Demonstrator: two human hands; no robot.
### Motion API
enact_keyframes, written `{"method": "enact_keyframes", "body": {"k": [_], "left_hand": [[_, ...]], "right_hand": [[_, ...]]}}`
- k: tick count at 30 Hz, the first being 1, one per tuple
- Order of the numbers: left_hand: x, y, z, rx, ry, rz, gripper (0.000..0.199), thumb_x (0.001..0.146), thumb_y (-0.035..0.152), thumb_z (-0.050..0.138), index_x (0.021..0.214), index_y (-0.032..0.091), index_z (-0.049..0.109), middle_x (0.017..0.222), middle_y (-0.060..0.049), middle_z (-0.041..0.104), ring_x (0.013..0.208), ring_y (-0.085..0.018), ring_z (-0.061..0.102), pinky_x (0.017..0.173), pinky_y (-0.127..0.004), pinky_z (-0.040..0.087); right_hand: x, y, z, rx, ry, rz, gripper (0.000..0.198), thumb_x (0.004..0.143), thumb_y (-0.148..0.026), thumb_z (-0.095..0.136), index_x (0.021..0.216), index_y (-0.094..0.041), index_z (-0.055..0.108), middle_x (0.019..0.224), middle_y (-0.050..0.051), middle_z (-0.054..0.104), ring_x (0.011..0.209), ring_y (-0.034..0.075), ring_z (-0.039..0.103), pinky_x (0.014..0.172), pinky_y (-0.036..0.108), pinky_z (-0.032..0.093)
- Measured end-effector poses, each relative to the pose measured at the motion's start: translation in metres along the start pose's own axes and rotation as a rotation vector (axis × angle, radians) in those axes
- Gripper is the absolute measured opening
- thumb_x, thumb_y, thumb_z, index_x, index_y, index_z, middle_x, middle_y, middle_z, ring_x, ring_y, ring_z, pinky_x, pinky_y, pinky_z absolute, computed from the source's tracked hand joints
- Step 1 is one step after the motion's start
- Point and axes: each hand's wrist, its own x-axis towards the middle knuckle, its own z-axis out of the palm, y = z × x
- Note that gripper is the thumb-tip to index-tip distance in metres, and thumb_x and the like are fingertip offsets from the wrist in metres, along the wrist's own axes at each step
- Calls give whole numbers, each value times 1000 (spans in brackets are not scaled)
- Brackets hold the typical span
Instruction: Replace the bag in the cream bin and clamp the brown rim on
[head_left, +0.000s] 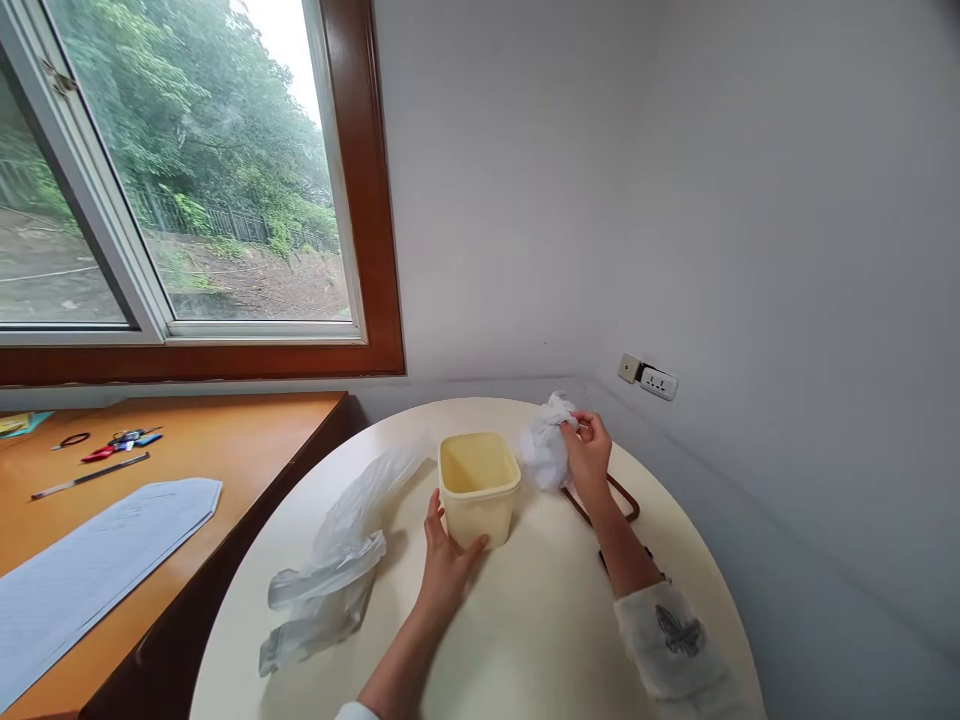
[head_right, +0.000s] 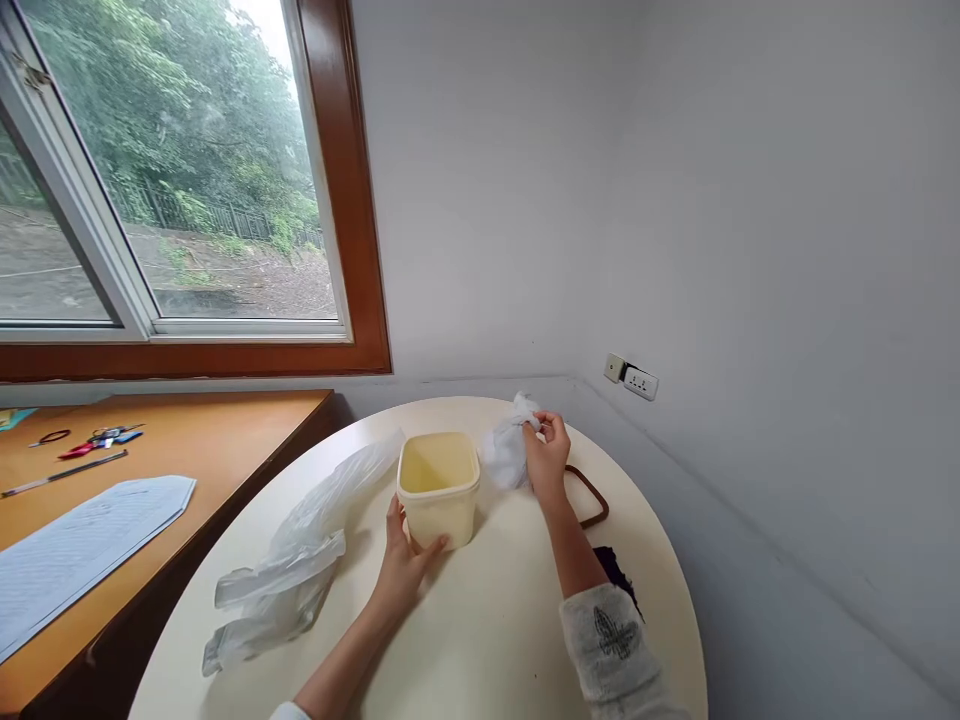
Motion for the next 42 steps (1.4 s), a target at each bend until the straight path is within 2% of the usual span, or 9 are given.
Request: {"method": "enact_keyframes", "body": {"k": [8, 12, 16, 19, 24, 31, 34, 37, 42], "left_hand": [[-8, 8, -14, 168, 23, 54, 85, 67, 38, 64, 135, 22, 15, 129, -13, 28, 118, -28, 35, 99, -51, 31], [-18, 11, -20, 206, 35, 101, 65, 75, 35, 55, 130, 20, 24, 127, -12, 32, 119, -27, 34, 98, -49, 31], [-23, 18, -25, 176, 108, 127, 37, 79, 27, 48, 115, 19, 42, 114, -10, 44, 112, -25, 42, 96, -46, 35], [-27, 29, -29, 138, 96, 165, 19, 80, 21, 45, 97, 19, 52, 102, -8, 51, 101, -22, 49, 89, -40, 41], [-36, 45, -29, 69, -60, 264, 13, 83, 19, 44, 87, 19, 57, 96, -7, 57, 97, -20, 54, 84, -34, 45], [-44, 47, -19, 63, -317, 325, 37, 77, 19, 57, 114, 22, 53, 125, -10, 48, 117, -22, 44, 98, -38, 39], [-45, 45, -18, 54, -380, 299, 45, 74, 19, 60, 117, 23, 52, 122, -10, 51, 115, -22, 47, 96, -38, 40], [-43, 45, -20, 72, -376, 243, 37, 74, 19, 59, 110, 24, 57, 108, -9, 59, 104, -22, 53, 91, -38, 43], [-41, 45, -21, 43, -327, 176, 37, 72, 10, 55, 105, 23, 60, 94, -6, 64, 90, -20, 56, 81, -34, 44]], "right_hand": [[-94, 3, -19, -100, -36, -18, 17, 69, -27, 60, 82, -18, 54, 82, 3, 54, 73, 15, 52, 62, 26, 46], [-124, 1, -24, -249, -96, -125, 14, 73, -27, 57, 85, -20, 54, 78, 1, 54, 66, 14, 48, 62, 28, 43], [-143, -4, -26, -296, -163, -111, 34, 78, -30, 55, 110, -20, 53, 83, 4, 55, 70, 16, 48, 65, 30, 44], [-152, -4, -27, -301, -232, -76, 41, 78, -31, 56, 117, -21, 52, 82, 4, 56, 66, 16, 48, 64, 30, 44], [-156, -5, -29, -315, -329, -125, 17, 78, -29, 55, 92, -21, 64, 70, 2, 58, 57, 14, 46, 58, 28, 41], [-158, -19, -26, -185, -570, -17, 10, 77, -28, 57, 75, -20, 63, 64, 0, 57, 55, 12, 44, 53, 24, 38], [-159, -23, -26, -129, -692, 47, 10, 76, -28, 59, 73, -20, 63, 61, -1, 54, 54, 11, 43, 52, 24, 37], [-159, -25, -28, -114, -750, 52, 10, 72, -28, 63, 80, -20, 62, 64, -2, 52, 57, 12, 45, 55, 25, 41], [-157, -27, -30, -162, -756, -104, 47, 65, -19, 68, 109, -25, 55, 86, 3, 54, 77, 17, 52, 72, 32, 47]]}}
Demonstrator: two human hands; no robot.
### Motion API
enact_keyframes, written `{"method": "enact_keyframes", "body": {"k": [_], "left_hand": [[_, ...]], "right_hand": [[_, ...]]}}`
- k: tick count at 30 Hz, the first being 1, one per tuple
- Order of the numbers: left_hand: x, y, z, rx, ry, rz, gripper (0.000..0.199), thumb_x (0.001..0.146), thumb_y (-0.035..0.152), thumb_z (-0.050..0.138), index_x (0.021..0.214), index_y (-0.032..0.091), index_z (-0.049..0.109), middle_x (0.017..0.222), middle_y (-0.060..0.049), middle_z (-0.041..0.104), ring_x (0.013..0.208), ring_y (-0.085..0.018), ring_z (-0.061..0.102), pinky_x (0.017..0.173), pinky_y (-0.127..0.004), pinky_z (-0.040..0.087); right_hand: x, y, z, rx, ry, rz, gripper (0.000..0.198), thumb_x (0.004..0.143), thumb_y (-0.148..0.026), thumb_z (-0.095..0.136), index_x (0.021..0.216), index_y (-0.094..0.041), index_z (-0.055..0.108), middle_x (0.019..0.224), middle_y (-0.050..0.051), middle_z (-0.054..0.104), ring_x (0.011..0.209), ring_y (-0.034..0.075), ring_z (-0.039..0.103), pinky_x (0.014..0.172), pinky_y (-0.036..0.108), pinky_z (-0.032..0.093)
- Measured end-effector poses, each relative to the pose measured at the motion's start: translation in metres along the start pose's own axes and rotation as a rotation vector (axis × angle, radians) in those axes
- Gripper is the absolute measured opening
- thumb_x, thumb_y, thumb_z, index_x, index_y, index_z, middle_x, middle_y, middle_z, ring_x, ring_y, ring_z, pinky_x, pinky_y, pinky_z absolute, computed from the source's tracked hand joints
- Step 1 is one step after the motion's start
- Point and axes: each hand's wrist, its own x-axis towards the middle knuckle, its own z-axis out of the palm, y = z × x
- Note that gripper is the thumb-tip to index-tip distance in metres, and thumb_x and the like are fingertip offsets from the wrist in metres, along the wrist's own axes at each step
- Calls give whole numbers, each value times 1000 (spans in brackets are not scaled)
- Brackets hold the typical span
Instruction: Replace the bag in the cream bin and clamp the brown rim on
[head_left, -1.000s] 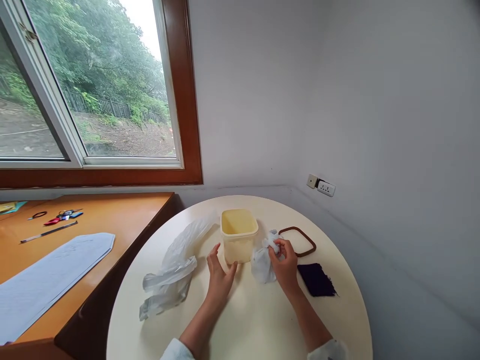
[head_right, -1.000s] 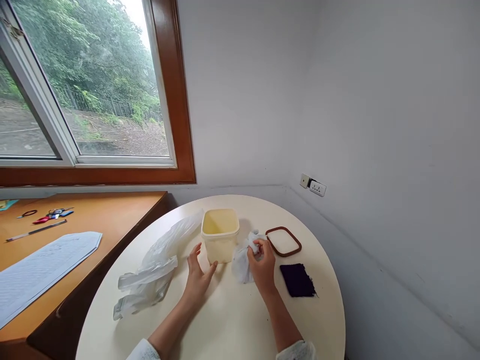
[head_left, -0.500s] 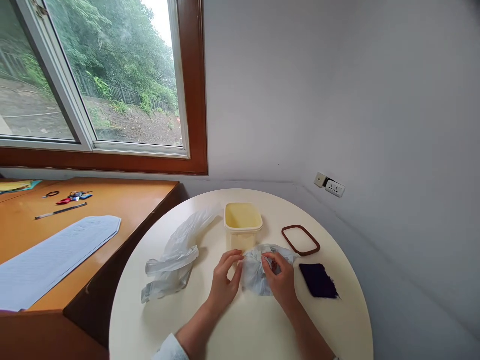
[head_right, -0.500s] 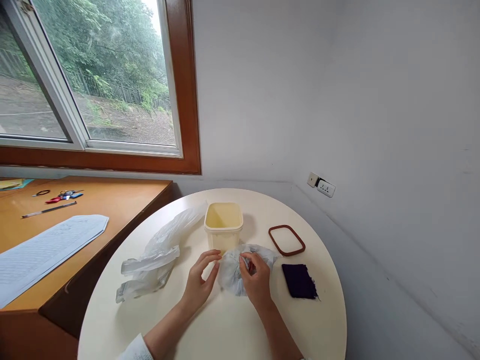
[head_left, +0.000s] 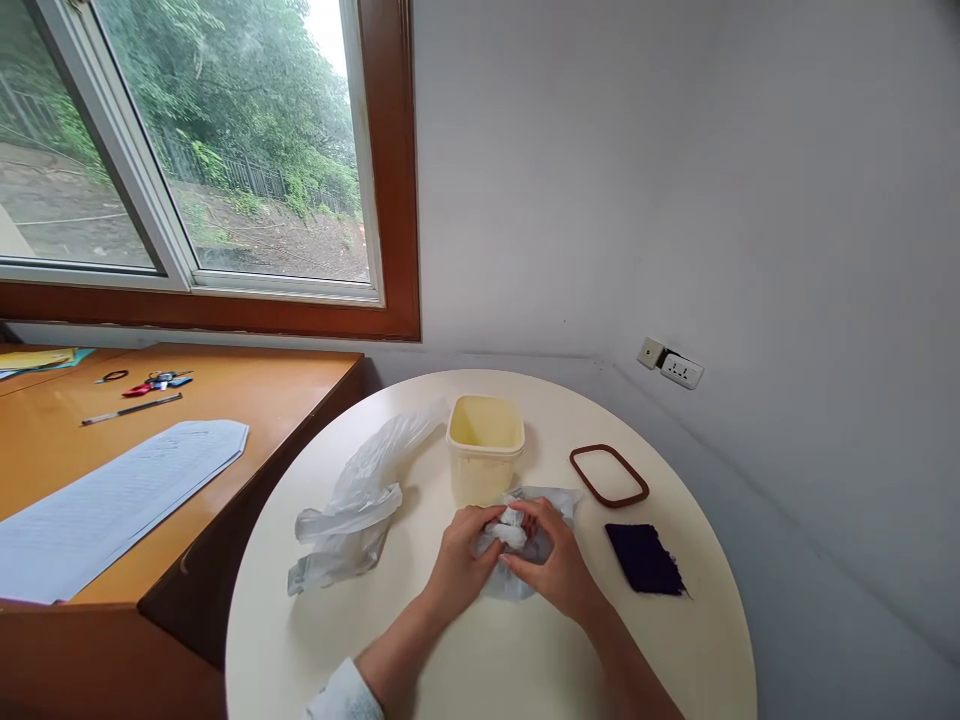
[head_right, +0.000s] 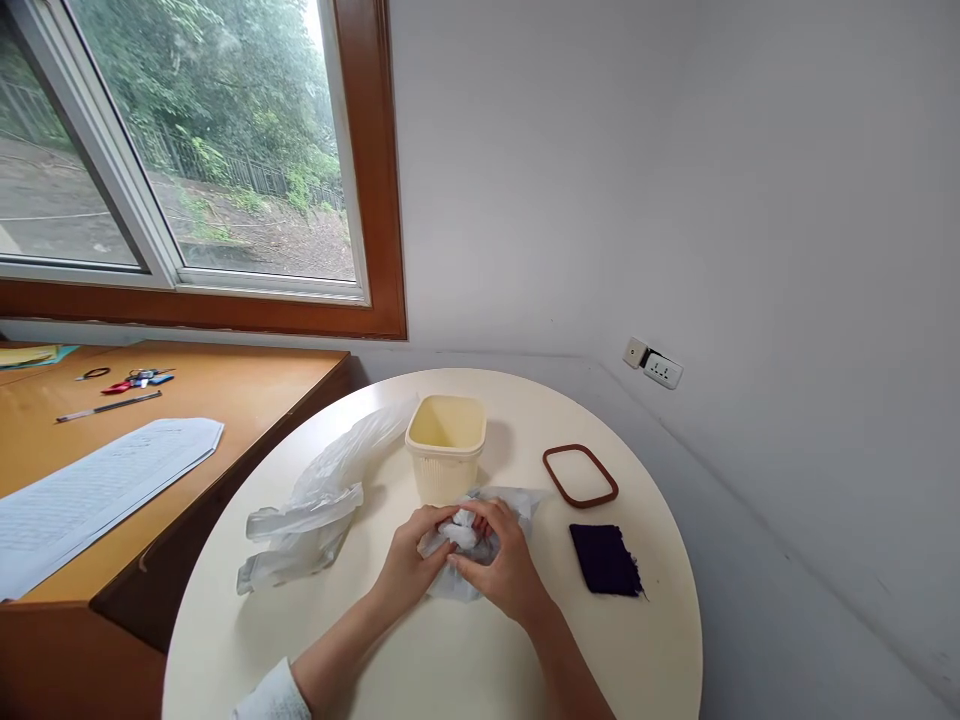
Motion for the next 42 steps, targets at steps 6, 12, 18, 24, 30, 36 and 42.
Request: {"method": "enact_keyframes", "body": {"k": [6, 12, 18, 24, 30, 36, 42], "left_hand": [[0, 2, -2, -67, 23, 8, 19, 80, 20, 54, 95, 21, 65, 84, -5, 63, 82, -18, 56, 74, -30, 43], [3, 8, -3, -131, 13, 23, 14, 81, 25, 53, 83, 18, 65, 87, -7, 56, 83, -17, 54, 74, -27, 44], [3, 10, 2, -212, -34, -35, 19, 84, 29, 49, 91, 18, 63, 107, -10, 58, 100, -20, 53, 87, -31, 43], [1, 10, 5, -225, -49, -125, 24, 85, 33, 48, 95, 16, 61, 94, -7, 64, 88, -18, 57, 80, -29, 43], [5, 10, 2, -343, -89, -214, 26, 80, 37, 55, 84, 13, 60, 75, -3, 61, 70, -14, 52, 64, -23, 40], [8, 19, -6, -575, -129, -257, 28, 76, 41, 59, 77, 12, 57, 69, -1, 57, 64, -11, 48, 58, -20, 36], [9, 25, -9, -681, -124, -283, 28, 78, 41, 57, 77, 13, 55, 74, -3, 60, 62, -11, 50, 58, -21, 36]], "right_hand": [[3, 4, 0, -49, 27, -45, 39, 73, -17, 59, 111, -25, 54, 111, 9, 53, 103, 22, 50, 86, 38, 45], [4, 1, -1, -14, 31, -29, 21, 75, -15, 56, 94, -22, 58, 102, 6, 59, 99, 20, 54, 88, 35, 43], [2, 4, 0, 59, 58, 69, 10, 78, -21, 53, 85, -21, 60, 84, 3, 62, 81, 18, 57, 74, 29, 46], [2, 5, 1, 201, 33, 164, 11, 79, -27, 53, 77, -19, 59, 70, 0, 57, 68, 14, 52, 63, 23, 42], [2, 2, 1, 338, 10, 193, 11, 77, -27, 54, 75, -17, 58, 66, -1, 55, 62, 12, 49, 57, 22, 39], [5, 10, 1, 305, 124, 233, 15, 76, -31, 58, 83, -18, 56, 73, 1, 59, 67, 14, 54, 61, 24, 43], [6, 12, -5, 273, 185, 236, 25, 81, -40, 51, 95, -19, 53, 82, 4, 58, 77, 16, 56, 70, 27, 45]]}}
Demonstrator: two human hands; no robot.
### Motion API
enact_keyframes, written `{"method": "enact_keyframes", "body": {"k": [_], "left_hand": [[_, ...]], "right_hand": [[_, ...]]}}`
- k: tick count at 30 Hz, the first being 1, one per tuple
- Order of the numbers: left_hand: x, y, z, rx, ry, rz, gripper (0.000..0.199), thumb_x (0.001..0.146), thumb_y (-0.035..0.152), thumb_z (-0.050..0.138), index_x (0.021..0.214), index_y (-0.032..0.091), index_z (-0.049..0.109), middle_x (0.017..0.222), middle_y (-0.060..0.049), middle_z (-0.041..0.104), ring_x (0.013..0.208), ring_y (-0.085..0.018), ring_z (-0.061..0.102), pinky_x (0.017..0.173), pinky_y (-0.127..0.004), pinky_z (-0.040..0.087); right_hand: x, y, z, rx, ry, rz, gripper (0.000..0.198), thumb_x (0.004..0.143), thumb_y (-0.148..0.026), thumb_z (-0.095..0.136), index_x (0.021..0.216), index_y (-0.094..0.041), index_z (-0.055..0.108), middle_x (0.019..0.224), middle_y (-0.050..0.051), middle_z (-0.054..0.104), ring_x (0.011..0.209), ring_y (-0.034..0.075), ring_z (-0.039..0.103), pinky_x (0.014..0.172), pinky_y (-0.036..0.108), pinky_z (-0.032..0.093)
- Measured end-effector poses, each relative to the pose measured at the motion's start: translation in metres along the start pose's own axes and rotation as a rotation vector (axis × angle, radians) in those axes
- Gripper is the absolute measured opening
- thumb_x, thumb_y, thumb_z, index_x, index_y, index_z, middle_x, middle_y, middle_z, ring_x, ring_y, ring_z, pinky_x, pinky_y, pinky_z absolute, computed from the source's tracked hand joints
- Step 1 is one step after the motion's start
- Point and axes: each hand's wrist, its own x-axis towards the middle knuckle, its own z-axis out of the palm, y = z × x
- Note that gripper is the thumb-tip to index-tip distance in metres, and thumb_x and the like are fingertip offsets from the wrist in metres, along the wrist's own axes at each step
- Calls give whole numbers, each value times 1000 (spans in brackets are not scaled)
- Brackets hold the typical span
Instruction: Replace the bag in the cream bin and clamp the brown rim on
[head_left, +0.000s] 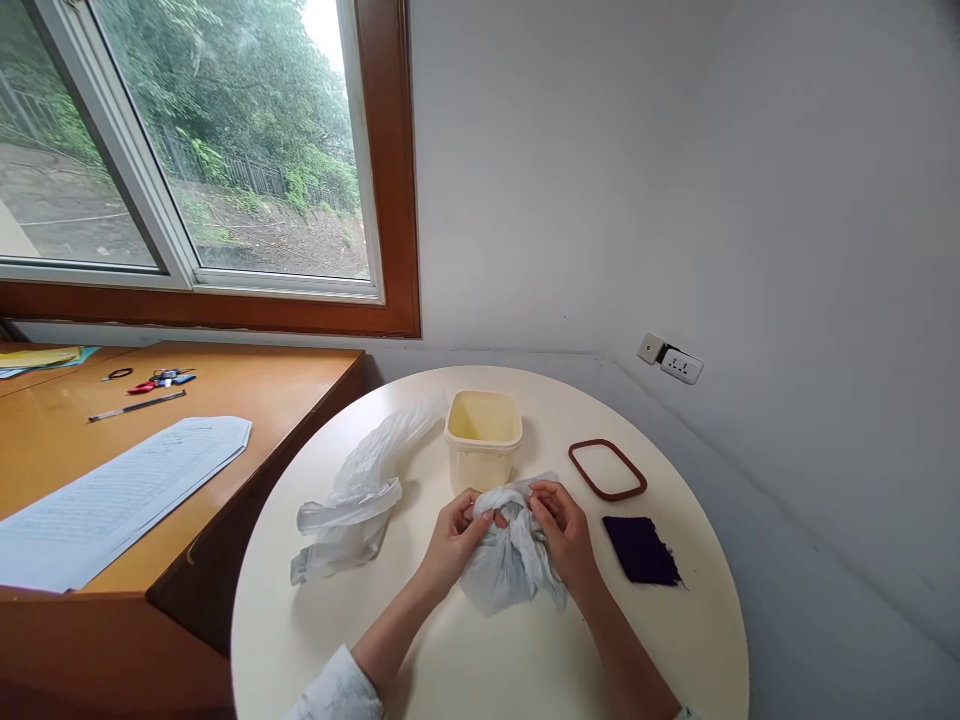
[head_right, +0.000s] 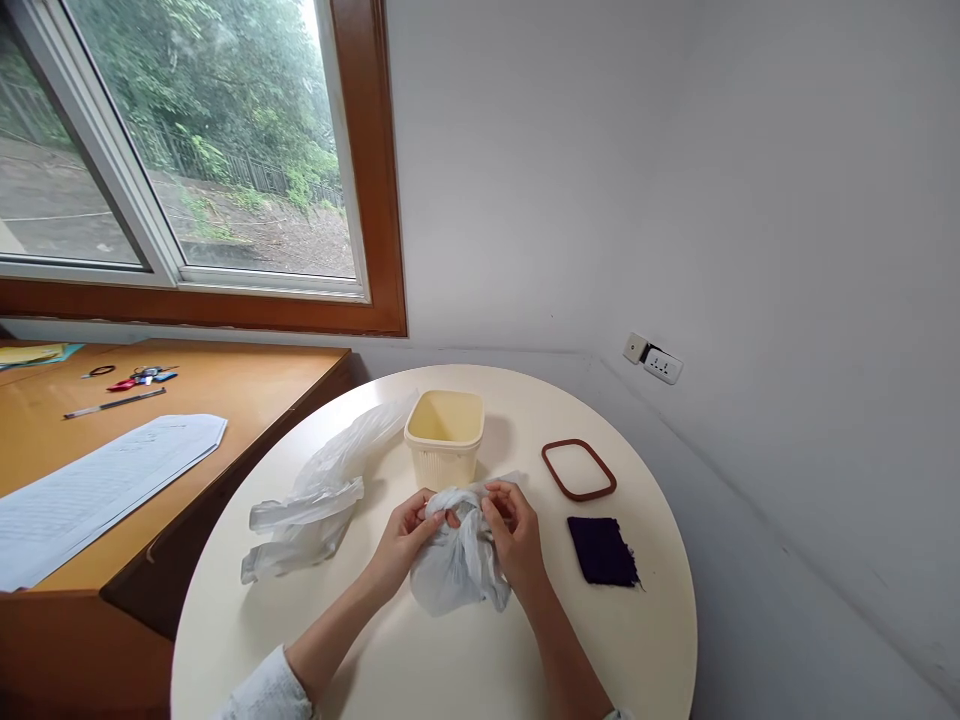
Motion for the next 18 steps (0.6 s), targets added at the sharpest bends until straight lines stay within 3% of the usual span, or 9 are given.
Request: {"method": "enact_keyframes", "body": {"k": [2, 5, 8, 11, 14, 18], "left_hand": [[1, -3, -1, 30, 61, 7, 26, 77, 39, 59, 77, 13, 54, 72, -1, 59, 62, -10, 49, 57, -20, 35], [1, -7, -3, 52, 121, 23, 22, 75, 35, 62, 78, 14, 54, 69, 1, 56, 63, -10, 48, 57, -19, 35], [2, -7, -6, 9, 98, 18, 19, 76, 32, 61, 81, 14, 55, 73, -1, 58, 65, -12, 50, 59, -21, 36], [2, -5, -8, -70, 57, 8, 12, 77, 25, 57, 81, 14, 56, 78, -3, 60, 70, -14, 52, 65, -24, 38], [3, -2, -9, -153, 45, 4, 4, 71, 15, 55, 73, 13, 57, 75, -3, 60, 74, -14, 52, 68, -23, 37], [2, 1, -11, -250, 22, -37, 3, 64, 12, 54, 66, 13, 55, 68, -1, 57, 68, -13, 49, 63, -21, 34]], "right_hand": [[-3, -6, -3, 0, -93, -30, 32, 81, -42, 49, 105, -20, 50, 91, 5, 57, 84, 17, 56, 75, 29, 45], [-8, -15, -4, -46, -265, -43, 61, 72, -36, 63, 126, -25, 37, 114, 7, 50, 104, 21, 50, 88, 32, 41], [-10, -17, -2, -133, -277, -6, 73, 68, -20, 64, 132, -28, 29, 118, 6, 48, 108, 20, 48, 93, 34, 39], [-7, -13, -2, -146, -175, -29, 53, 71, -15, 56, 122, -24, 43, 104, 5, 55, 96, 18, 53, 86, 32, 41], [-3, -6, -5, -118, -55, -29, 20, 73, -16, 52, 92, -18, 57, 83, 2, 59, 78, 16, 54, 72, 27, 43], [0, -1, -9, -28, 122, 23, 2, 69, -15, 53, 69, -17, 54, 63, -4, 51, 60, 11, 44, 56, 21, 37]]}}
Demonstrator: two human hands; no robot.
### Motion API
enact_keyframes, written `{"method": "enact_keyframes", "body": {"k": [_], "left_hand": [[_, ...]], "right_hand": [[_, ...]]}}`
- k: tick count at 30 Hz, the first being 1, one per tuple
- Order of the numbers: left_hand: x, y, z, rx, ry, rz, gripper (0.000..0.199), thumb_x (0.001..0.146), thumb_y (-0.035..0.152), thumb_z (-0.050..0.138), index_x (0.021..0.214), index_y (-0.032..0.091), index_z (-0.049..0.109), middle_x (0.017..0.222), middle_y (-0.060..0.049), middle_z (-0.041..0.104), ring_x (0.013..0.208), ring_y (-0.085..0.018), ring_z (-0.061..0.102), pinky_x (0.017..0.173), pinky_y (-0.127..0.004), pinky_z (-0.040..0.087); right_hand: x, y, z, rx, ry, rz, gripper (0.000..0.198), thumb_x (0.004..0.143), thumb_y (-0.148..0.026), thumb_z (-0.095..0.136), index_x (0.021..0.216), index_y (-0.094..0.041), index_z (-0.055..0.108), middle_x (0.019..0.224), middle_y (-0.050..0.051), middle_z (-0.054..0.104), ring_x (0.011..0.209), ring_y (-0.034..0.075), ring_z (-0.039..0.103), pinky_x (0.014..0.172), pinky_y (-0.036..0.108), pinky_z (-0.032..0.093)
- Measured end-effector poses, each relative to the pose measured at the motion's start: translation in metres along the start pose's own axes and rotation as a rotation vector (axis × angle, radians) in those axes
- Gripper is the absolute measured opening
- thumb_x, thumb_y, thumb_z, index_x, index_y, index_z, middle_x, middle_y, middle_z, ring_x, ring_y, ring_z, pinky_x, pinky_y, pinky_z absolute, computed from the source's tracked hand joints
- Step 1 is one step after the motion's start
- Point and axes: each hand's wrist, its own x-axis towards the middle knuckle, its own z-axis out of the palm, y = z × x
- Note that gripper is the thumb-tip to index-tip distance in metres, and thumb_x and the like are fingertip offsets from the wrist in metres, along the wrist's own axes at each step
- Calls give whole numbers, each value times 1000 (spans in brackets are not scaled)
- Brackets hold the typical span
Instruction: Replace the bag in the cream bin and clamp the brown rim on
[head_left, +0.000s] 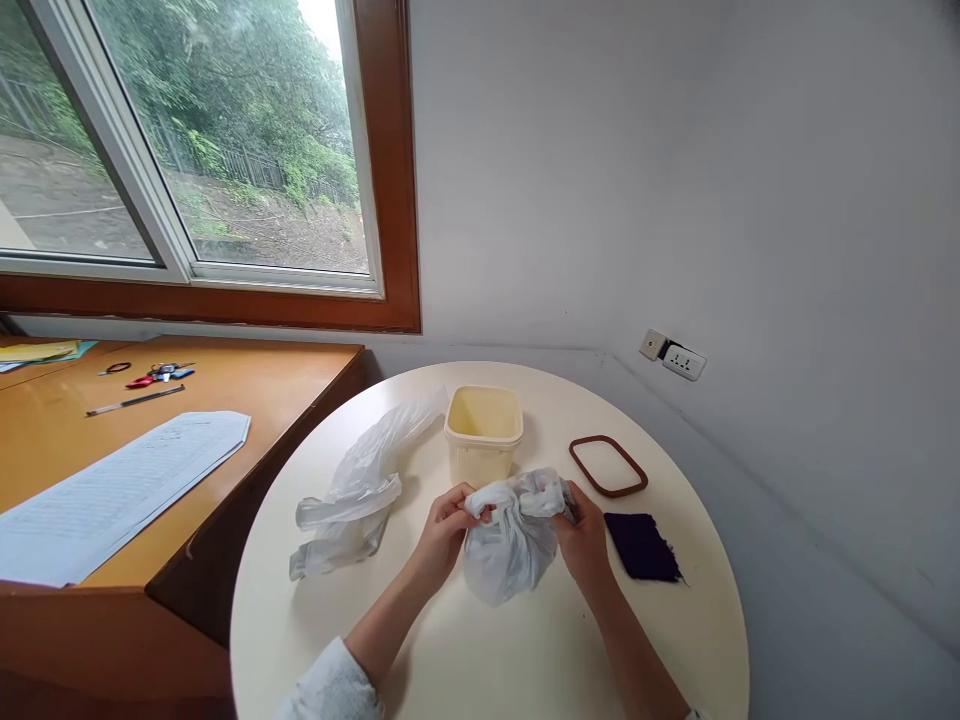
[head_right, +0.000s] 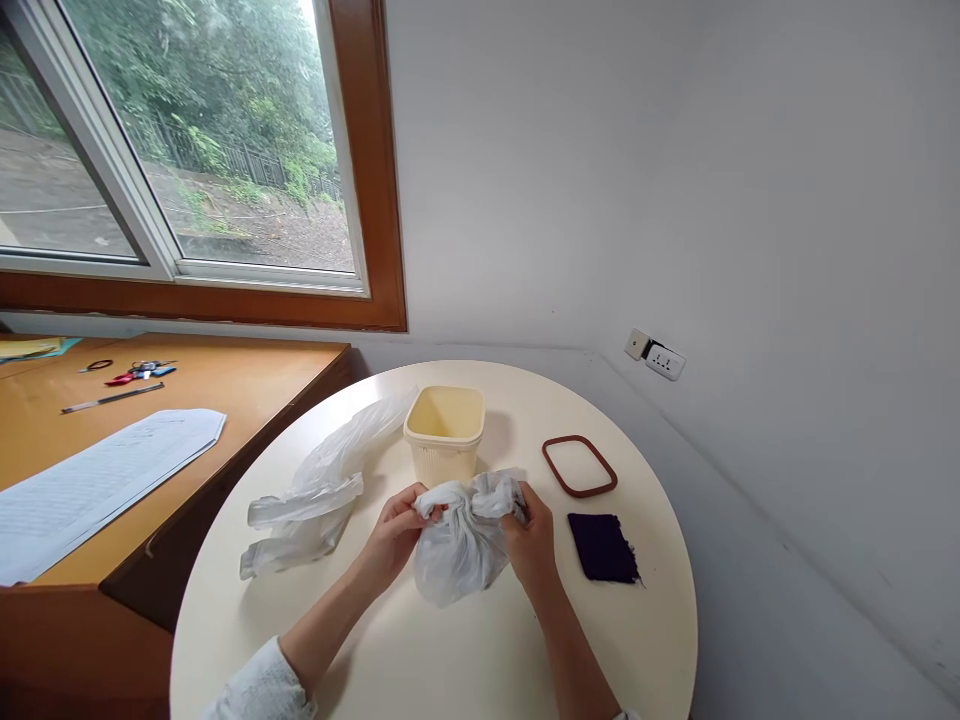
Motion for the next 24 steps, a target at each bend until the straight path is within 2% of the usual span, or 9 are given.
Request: {"method": "enact_keyframes", "body": {"k": [6, 11, 14, 17, 19, 24], "left_hand": [[1, -1, -1, -20, -67, -5, 14, 63, 18, 64, 73, 15, 56, 67, 1, 52, 63, -11, 45, 58, -20, 31], [5, -5, -4, 179, -19, 152, 14, 65, 23, 69, 70, 14, 60, 89, -3, 48, 82, -14, 47, 70, -22, 35], [5, -7, -6, 238, 14, 168, 11, 70, 23, 66, 76, 15, 62, 83, -2, 49, 78, -13, 46, 68, -22, 34], [3, -8, -7, 231, 6, 98, 12, 73, 22, 61, 83, 16, 61, 76, -1, 54, 72, -13, 47, 65, -22, 35], [1, -7, -6, 254, -9, 73, 14, 72, 20, 59, 85, 15, 61, 75, -2, 56, 71, -13, 48, 64, -22, 35], [-1, -4, -1, 445, -3, 176, 20, 66, 17, 62, 86, 16, 60, 84, -4, 58, 82, -17, 51, 73, -26, 39]], "right_hand": [[2, 6, -3, 193, 169, 62, 7, 67, -15, 59, 73, -18, 55, 64, -5, 50, 60, 9, 42, 56, 20, 36], [5, 1, -6, 568, 170, 121, 13, 66, -18, 64, 75, -20, 55, 63, -6, 53, 52, 8, 46, 49, 20, 38], [7, -5, -8, 777, 153, 195, 18, 64, -19, 68, 79, -21, 59, 71, -4, 60, 58, 10, 54, 50, 22, 43], [7, -8, -10, 953, 182, 281, 22, 60, -18, 69, 81, -23, 62, 76, -4, 65, 65, 12, 60, 57, 25, 50], [7, -9, -12, 1071, 201, 344, 22, 58, -15, 69, 78, -24, 63, 76, -6, 67, 68, 14, 63, 67, 30, 53], [7, -6, -15, 1216, 175, 391, 18, 61, -16, 63, 78, -24, 64, 81, -5, 70, 78, 17, 66, 92, 39, 46]]}}
